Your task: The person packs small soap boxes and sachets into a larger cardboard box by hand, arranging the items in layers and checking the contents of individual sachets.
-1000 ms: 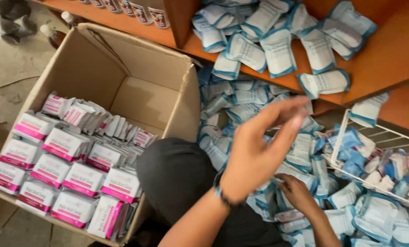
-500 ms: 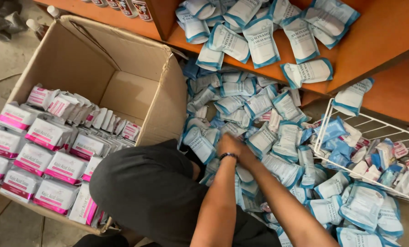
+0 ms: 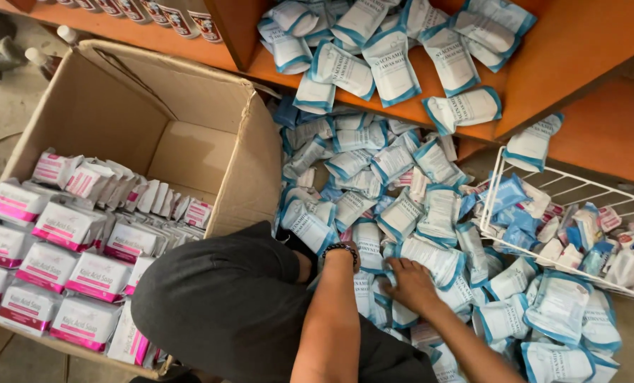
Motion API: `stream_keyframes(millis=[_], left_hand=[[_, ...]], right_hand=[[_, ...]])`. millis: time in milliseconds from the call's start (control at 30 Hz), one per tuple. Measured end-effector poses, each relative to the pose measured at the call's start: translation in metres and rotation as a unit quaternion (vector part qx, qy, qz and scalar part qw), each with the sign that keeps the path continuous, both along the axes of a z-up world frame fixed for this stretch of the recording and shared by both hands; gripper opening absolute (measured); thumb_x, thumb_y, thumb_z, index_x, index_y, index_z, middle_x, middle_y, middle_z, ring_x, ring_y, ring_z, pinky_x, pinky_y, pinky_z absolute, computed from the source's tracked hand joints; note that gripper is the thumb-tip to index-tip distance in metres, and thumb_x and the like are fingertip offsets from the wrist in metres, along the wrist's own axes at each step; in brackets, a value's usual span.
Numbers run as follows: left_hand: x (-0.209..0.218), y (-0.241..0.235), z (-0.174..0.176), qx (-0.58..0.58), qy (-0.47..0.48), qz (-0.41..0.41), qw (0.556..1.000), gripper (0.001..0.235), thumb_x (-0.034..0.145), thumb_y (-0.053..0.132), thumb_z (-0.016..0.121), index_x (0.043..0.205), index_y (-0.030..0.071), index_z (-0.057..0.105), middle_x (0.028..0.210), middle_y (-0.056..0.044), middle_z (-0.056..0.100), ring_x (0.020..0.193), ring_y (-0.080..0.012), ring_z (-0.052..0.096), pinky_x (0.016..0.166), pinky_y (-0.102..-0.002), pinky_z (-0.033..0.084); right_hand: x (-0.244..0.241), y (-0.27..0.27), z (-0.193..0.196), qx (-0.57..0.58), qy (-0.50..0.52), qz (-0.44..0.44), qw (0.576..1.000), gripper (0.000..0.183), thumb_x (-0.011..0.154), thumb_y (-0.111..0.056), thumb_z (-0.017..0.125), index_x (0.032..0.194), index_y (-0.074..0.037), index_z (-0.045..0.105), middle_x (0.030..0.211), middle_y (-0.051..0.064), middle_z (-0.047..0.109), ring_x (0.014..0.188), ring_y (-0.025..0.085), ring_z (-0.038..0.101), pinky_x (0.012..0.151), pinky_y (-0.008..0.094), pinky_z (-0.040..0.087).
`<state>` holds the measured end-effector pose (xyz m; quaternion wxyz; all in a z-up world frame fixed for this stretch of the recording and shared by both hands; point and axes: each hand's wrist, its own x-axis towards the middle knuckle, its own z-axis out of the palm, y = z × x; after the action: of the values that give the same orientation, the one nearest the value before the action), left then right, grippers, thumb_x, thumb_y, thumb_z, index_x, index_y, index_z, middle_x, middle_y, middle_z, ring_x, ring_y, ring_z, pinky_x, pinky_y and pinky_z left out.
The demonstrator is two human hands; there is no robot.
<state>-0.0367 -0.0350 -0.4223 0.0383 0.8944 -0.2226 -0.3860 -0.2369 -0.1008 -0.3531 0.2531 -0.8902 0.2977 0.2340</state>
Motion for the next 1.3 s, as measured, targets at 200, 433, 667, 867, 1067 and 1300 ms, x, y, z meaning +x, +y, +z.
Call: stream_keyframes(millis=[200, 433, 667, 867, 1067, 1300], left_hand=[[0.0, -0.002, -0.019, -0.018, -0.029, -0.051, 0.998, 0.036, 0.099, 0.025, 0.051, 0.128, 0.012, 0.068, 0.136, -0.014, 0.064, 0.123, -0.0369, 0.064, 0.095, -0.056, 0.055], [0.008, -0.026, 0.008, -0.038, -0.06, -0.127, 0.989, 0.037, 0.099, 0.025, 0.048, 0.128, 0.013, 0.067, 0.136, -0.014, 0.064, 0.122, -0.0366, 0.064, 0.095, -0.057, 0.054], [0.002, -0.045, 0.062, -0.054, -0.069, -0.196, 0.977, 0.038, 0.1, 0.025, 0.045, 0.129, 0.013, 0.066, 0.135, -0.014, 0.063, 0.122, -0.0362, 0.063, 0.095, -0.058, 0.053], [0.043, -0.033, 0.174, -0.119, -0.205, -0.121, 0.964, 0.028, 0.106, 0.022, 0.048, 0.121, 0.012, 0.069, 0.118, -0.015, 0.071, 0.107, -0.0336, 0.072, 0.087, -0.047, 0.06], [0.062, -0.017, 0.228, -0.552, -0.323, 0.113, 0.76, 0.037, 0.088, 0.012, 0.068, 0.124, 0.003, 0.065, 0.115, -0.024, 0.068, 0.098, -0.0457, 0.067, 0.079, -0.045, 0.055], [0.064, -0.014, 0.152, -0.358, -0.121, 0.129, 0.917, 0.036, 0.088, 0.03, 0.072, 0.119, 0.011, 0.071, 0.112, -0.021, 0.074, 0.106, -0.039, 0.07, 0.091, -0.046, 0.056]], right_hand=[[0.024, 0.019, -0.029, -0.096, -0.168, -0.019, 0.981, 0.077, 0.073, -0.028, 0.078, 0.143, -0.018, 0.047, 0.131, 0.014, 0.057, 0.118, 0.036, 0.057, 0.1, 0.051, 0.041], [0.011, -0.002, -0.047, -0.052, -0.327, -0.147, 0.932, 0.03, 0.085, -0.014, 0.073, 0.112, -0.012, 0.062, 0.106, 0.012, 0.066, 0.087, 0.033, 0.064, 0.08, 0.042, 0.05], [-0.023, 0.004, 0.007, 0.066, -0.339, -0.399, 0.85, 0.028, 0.097, -0.029, 0.073, 0.089, -0.002, 0.069, 0.071, 0.015, 0.061, 0.064, 0.02, 0.049, 0.059, 0.037, 0.043], [0.035, -0.038, 0.021, 0.005, -0.409, -0.329, 0.851, 0.032, 0.094, -0.031, 0.073, 0.089, 0.0, 0.067, 0.074, 0.011, 0.063, 0.067, 0.019, 0.055, 0.064, 0.036, 0.046], [0.172, -0.077, 0.093, -0.169, -0.636, -0.152, 0.737, 0.041, 0.098, -0.031, 0.074, 0.12, 0.001, 0.063, 0.112, 0.021, 0.066, 0.103, 0.035, 0.062, 0.091, 0.04, 0.048], [0.143, -0.055, -0.027, 0.078, -0.448, -0.245, 0.856, 0.024, 0.099, -0.028, 0.066, 0.1, -0.004, 0.068, 0.083, 0.01, 0.071, 0.075, 0.019, 0.066, 0.07, 0.036, 0.053]])
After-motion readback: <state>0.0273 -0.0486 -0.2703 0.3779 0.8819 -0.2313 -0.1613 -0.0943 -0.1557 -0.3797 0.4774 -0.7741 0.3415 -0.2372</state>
